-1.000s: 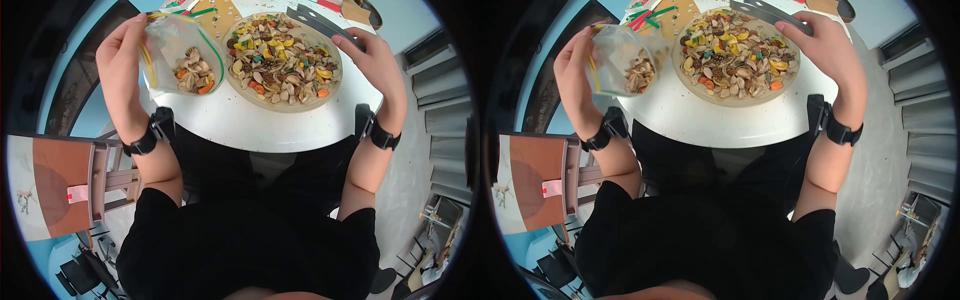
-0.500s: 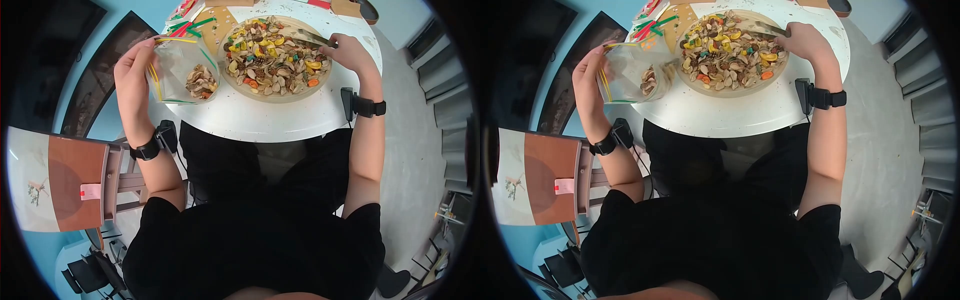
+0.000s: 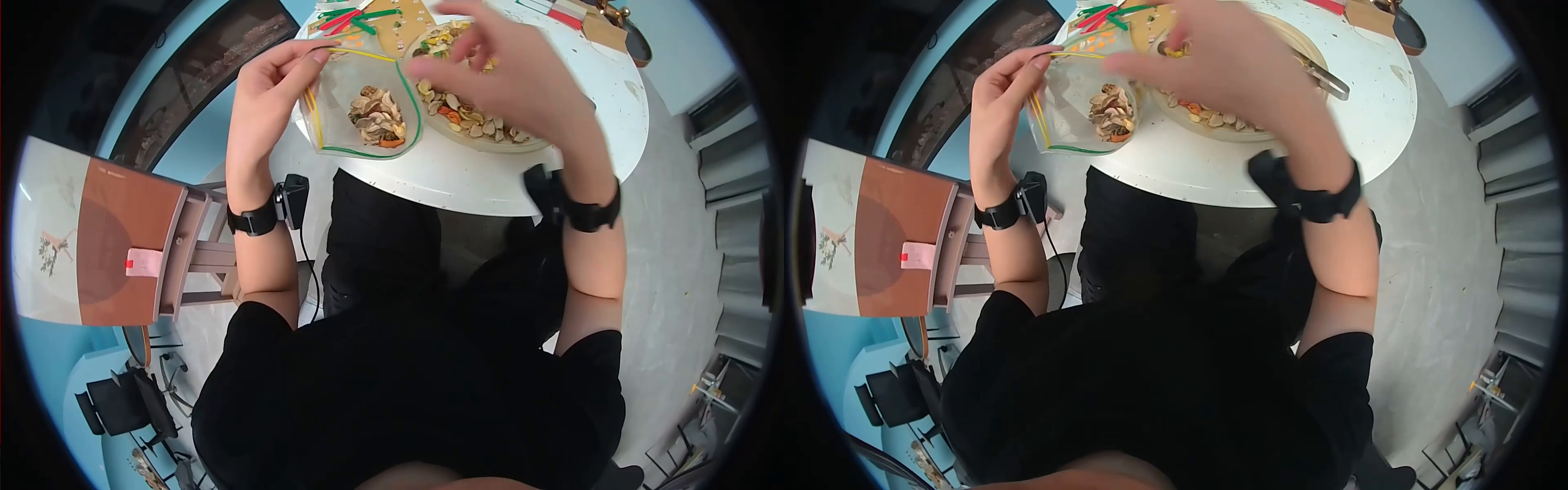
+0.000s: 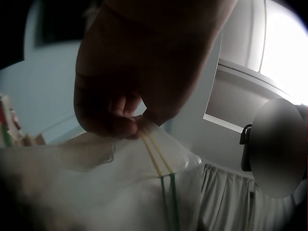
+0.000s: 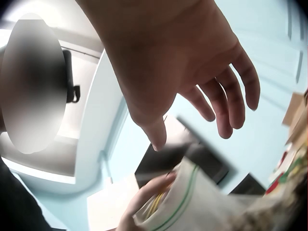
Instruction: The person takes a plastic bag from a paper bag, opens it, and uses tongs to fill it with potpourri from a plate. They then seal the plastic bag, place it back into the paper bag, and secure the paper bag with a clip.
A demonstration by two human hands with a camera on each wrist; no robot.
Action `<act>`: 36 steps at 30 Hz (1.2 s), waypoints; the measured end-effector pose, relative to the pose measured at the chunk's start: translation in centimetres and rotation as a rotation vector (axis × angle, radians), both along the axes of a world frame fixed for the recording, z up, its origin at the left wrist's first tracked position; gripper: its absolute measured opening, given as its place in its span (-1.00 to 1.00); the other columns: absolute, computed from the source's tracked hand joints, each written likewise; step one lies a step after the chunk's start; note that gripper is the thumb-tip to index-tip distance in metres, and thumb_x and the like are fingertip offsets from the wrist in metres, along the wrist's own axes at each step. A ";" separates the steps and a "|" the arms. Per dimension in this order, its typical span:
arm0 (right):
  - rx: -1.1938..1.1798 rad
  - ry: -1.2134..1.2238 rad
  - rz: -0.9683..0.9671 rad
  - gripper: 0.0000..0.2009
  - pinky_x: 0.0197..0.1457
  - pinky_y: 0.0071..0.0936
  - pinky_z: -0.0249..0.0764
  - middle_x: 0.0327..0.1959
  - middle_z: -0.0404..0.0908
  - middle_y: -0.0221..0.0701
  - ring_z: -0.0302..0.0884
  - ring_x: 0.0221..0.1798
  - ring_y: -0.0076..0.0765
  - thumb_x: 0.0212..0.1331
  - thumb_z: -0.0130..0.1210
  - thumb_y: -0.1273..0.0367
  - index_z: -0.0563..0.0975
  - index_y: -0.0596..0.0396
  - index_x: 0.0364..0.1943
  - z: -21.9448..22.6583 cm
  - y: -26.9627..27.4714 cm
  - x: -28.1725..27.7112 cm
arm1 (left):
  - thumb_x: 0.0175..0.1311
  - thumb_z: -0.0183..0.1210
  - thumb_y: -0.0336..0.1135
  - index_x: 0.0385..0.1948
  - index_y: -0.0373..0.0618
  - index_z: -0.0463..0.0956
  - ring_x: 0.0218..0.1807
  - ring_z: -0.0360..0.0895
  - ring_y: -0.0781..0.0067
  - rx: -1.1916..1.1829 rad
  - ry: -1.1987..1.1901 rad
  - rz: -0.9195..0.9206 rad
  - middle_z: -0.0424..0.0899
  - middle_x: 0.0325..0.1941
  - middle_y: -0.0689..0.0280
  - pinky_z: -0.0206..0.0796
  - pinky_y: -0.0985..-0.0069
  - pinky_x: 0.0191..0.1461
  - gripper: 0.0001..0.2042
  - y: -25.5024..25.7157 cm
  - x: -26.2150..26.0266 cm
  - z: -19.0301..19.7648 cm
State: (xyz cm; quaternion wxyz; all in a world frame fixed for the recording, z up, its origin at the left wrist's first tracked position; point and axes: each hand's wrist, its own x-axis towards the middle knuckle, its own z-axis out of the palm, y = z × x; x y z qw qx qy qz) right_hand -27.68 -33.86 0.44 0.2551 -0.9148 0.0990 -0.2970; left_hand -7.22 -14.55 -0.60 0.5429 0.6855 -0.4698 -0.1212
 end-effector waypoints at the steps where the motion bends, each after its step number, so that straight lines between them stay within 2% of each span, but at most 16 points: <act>1: -0.045 -0.003 0.038 -0.62 -0.22 -0.52 0.54 -0.41 0.67 -0.35 0.64 -0.32 -0.51 0.28 0.24 0.12 0.67 0.16 -0.07 0.1 1.0 1.4 | 0.45 0.23 -0.30 -0.03 -0.28 0.70 -0.41 0.36 0.83 0.010 -0.021 -0.026 0.52 -0.52 0.57 0.14 0.74 -0.29 -0.75 0.2 0.0 0.5; 3: -0.136 -0.010 0.100 -0.75 -0.23 -0.49 0.55 -0.54 0.61 -0.18 0.67 -0.37 -0.42 0.25 0.16 0.32 0.66 0.25 -0.17 0.0 1.4 4.2 | 0.43 0.24 -0.30 -0.01 -0.28 0.69 -0.41 0.36 0.84 0.037 -0.056 -0.058 0.52 -0.52 0.59 0.14 0.74 -0.28 -0.74 0.4 0.6 1.7; 5: 0.029 0.024 0.161 -0.76 -0.25 -0.46 0.59 -0.54 0.65 -0.17 0.70 -0.38 -0.37 0.20 0.08 0.38 0.65 0.27 -0.20 1.1 1.1 6.1 | 0.42 0.25 -0.29 0.01 -0.28 0.68 -0.42 0.35 0.84 0.069 -0.075 -0.057 0.52 -0.54 0.60 0.16 0.74 -0.28 -0.73 1.3 2.3 3.0; 6: 0.112 0.041 0.190 -0.76 -0.27 -0.44 0.61 -0.54 0.66 -0.17 0.72 -0.39 -0.35 0.17 0.04 0.41 0.65 0.28 -0.22 2.0 1.5 6.4 | 0.40 0.26 -0.28 0.06 -0.27 0.65 -0.36 0.43 0.78 0.115 -0.106 -0.035 0.56 -0.46 0.54 0.27 0.70 -0.20 -0.69 2.0 3.0 3.5; 9: 0.409 0.269 0.056 -0.77 -0.39 -0.39 0.61 -0.54 0.68 -0.16 0.70 -0.49 -0.31 0.15 -0.03 0.46 0.63 0.32 -0.32 5.8 3.4 4.6 | 0.41 0.27 -0.20 0.12 -0.26 0.63 -0.25 0.52 0.69 0.079 -0.099 -0.094 0.63 -0.32 0.44 0.36 0.64 -0.09 -0.63 4.5 2.5 3.2; 11: 0.388 0.258 0.062 -0.78 -0.46 -0.38 0.60 -0.56 0.69 -0.16 0.68 -0.56 -0.31 0.14 -0.07 0.49 0.61 0.35 -0.42 4.5 2.5 5.1 | 0.35 0.36 -0.21 0.15 -0.25 0.60 -0.10 0.60 0.63 0.126 -0.078 -0.184 0.72 -0.12 0.35 0.41 0.59 -0.01 -0.58 5.8 2.2 0.0; 16: 0.469 0.325 -0.078 -0.76 -0.49 -0.39 0.58 -0.63 0.66 -0.20 0.65 -0.60 -0.32 0.14 -0.07 0.49 0.61 0.37 -0.49 2.6 1.9 5.7 | 0.36 0.34 -0.32 -0.09 -0.31 0.71 -0.18 0.66 0.61 0.113 0.008 -0.033 0.80 -0.22 0.29 0.46 0.60 -0.02 -0.76 5.3 -0.7 -5.3; 20: 0.407 0.301 -0.058 -0.69 -0.49 -0.47 0.55 -0.64 0.67 -0.27 0.62 -0.63 -0.38 0.20 -0.04 0.43 0.63 0.32 -0.59 5.1 2.5 1.6 | 0.42 0.28 -0.34 -0.21 -0.33 0.73 -0.22 0.63 0.64 -0.159 0.031 0.008 0.79 -0.28 0.29 0.42 0.66 -0.07 -0.81 6.6 -0.3 -3.3; 23: 0.382 0.305 -0.013 -0.68 -0.50 -0.53 0.53 -0.65 0.67 -0.31 0.58 -0.66 -0.45 0.23 -0.05 0.43 0.64 0.30 -0.57 6.7 4.5 -1.0 | 0.44 0.27 -0.31 -0.23 -0.32 0.73 -0.24 0.60 0.67 -0.102 -0.064 0.007 0.79 -0.29 0.30 0.41 0.65 -0.09 -0.79 6.2 1.4 -1.7; 24: 0.374 0.339 -0.017 -0.72 -0.42 -0.36 0.58 -0.59 0.68 -0.15 0.63 -0.59 -0.20 0.20 -0.03 0.44 0.65 0.32 -0.52 6.2 4.6 -0.9 | 0.46 0.25 -0.28 -0.21 -0.28 0.73 -0.26 0.58 0.68 -0.066 -0.066 -0.010 0.79 -0.30 0.31 0.40 0.64 -0.10 -0.78 5.5 2.3 -2.0; 25: 0.432 0.361 -0.014 -0.74 -0.39 -0.46 0.54 -0.54 0.67 -0.27 0.60 -0.54 -0.35 0.23 0.08 0.30 0.66 0.26 -0.37 4.1 3.1 -0.3 | 0.46 0.25 -0.28 -0.21 -0.28 0.73 -0.26 0.58 0.68 -0.069 -0.045 -0.018 0.79 -0.30 0.32 0.40 0.64 -0.10 -0.78 5.5 2.5 -2.2; 27: 0.547 0.388 -0.024 -0.58 -0.33 -0.65 0.45 -0.44 0.66 -0.51 0.53 -0.44 -0.64 0.30 0.29 0.03 0.69 0.13 -0.07 -0.3 -1.5 1.3 | 0.47 0.24 -0.26 -0.20 -0.28 0.73 -0.26 0.58 0.68 -0.081 -0.015 -0.052 0.79 -0.30 0.34 0.40 0.64 -0.10 -0.77 4.7 2.9 -2.2; 28: 0.562 0.319 -0.018 -0.65 -0.41 -0.72 0.38 -0.50 0.59 -0.57 0.41 -0.53 -0.73 0.32 0.29 0.09 0.70 0.14 -0.17 -0.2 -0.2 0.7 | 0.48 0.23 -0.25 -0.17 -0.24 0.73 -0.25 0.57 0.68 -0.068 -0.009 -0.037 0.78 -0.29 0.35 0.45 0.61 -0.01 -0.77 4.6 3.2 -2.6; 31: 0.480 0.157 0.155 -0.56 -0.43 -0.55 0.35 -0.60 0.48 -0.52 0.35 -0.56 -0.64 0.23 0.37 0.05 0.68 0.18 -0.10 -1.9 1.2 -0.6 | 0.46 0.26 -0.25 -0.17 -0.28 0.72 -0.30 0.58 0.68 -0.123 0.080 0.014 0.79 -0.31 0.32 0.43 0.65 -0.11 -0.76 4.2 3.7 -4.1; 32: 0.373 0.083 0.152 -0.63 -0.46 -0.55 0.27 -0.63 0.40 -0.57 0.26 -0.55 -0.70 0.27 0.34 0.09 0.69 0.16 -0.17 -2.8 1.4 -0.5 | 0.46 0.26 -0.25 -0.17 -0.27 0.71 -0.32 0.58 0.68 -0.150 0.121 0.023 0.79 -0.32 0.32 0.44 0.67 -0.12 -0.77 4.1 3.9 -4.7; 36: 0.254 -0.068 0.039 -0.69 -0.44 -0.51 0.17 -0.62 0.36 -0.59 0.19 -0.54 -0.64 0.32 0.31 0.15 0.68 0.17 -0.30 -5.3 1.3 0.3 | 0.47 0.26 -0.24 -0.22 -0.25 0.71 -0.31 0.56 0.68 -0.158 0.154 0.004 0.75 -0.36 0.36 0.40 0.69 -0.13 -0.78 4.3 4.4 -5.8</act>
